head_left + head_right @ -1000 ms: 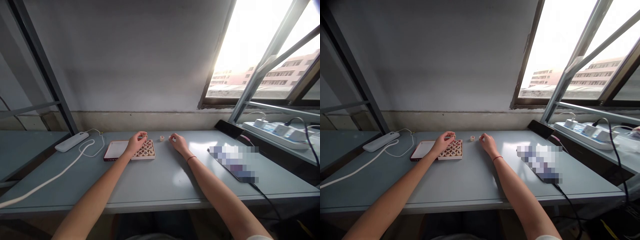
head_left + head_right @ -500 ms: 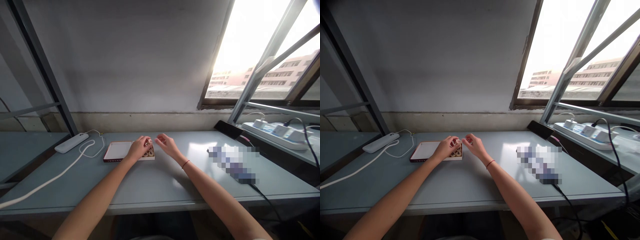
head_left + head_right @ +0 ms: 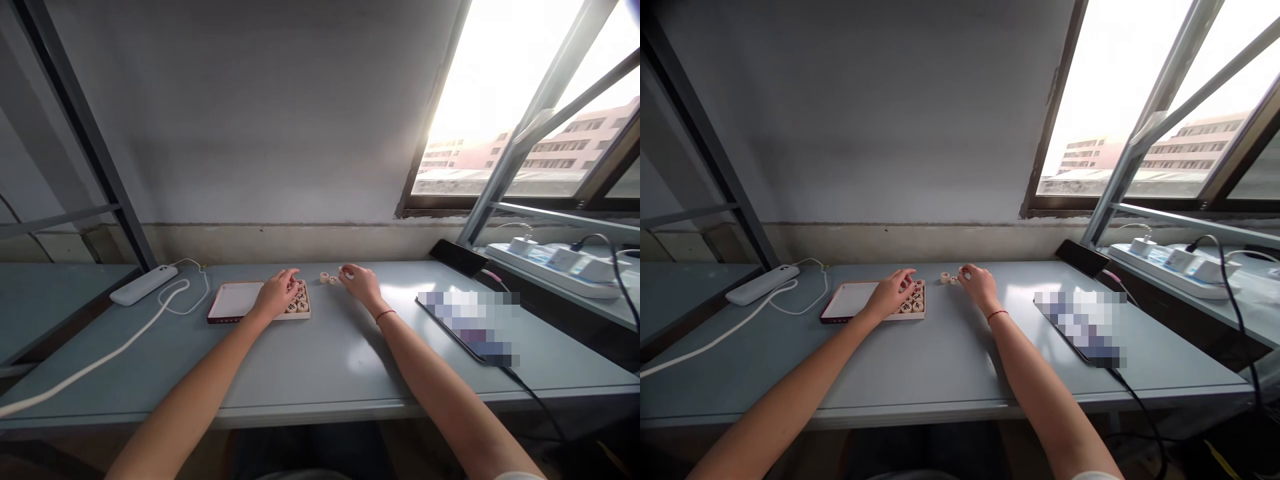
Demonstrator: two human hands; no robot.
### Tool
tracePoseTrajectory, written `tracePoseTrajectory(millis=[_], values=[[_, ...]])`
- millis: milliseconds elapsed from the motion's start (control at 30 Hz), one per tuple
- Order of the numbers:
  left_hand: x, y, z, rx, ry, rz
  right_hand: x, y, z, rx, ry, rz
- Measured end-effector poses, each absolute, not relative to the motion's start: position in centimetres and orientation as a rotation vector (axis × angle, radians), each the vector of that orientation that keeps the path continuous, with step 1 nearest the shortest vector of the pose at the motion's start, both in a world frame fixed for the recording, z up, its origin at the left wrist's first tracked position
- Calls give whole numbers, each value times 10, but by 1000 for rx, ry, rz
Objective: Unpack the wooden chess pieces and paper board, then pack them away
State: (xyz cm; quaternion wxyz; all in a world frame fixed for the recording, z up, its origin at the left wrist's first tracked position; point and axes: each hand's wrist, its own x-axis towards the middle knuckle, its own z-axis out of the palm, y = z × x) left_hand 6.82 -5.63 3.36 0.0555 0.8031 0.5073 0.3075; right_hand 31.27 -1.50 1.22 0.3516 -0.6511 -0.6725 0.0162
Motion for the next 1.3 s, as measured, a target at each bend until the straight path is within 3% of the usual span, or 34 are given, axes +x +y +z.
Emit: tracePoseTrajectory(millis=[800,1033,1300], values=[[63,-53,34,2456,1653,846,308,-7,-6,-1706,-2019,40],[57,-52,31,2514,2023,534,303,-15,2,-1541,-1923,-118],[59,-48,29,2393,2004,344,247,-35,8,-1438,-2067,298]])
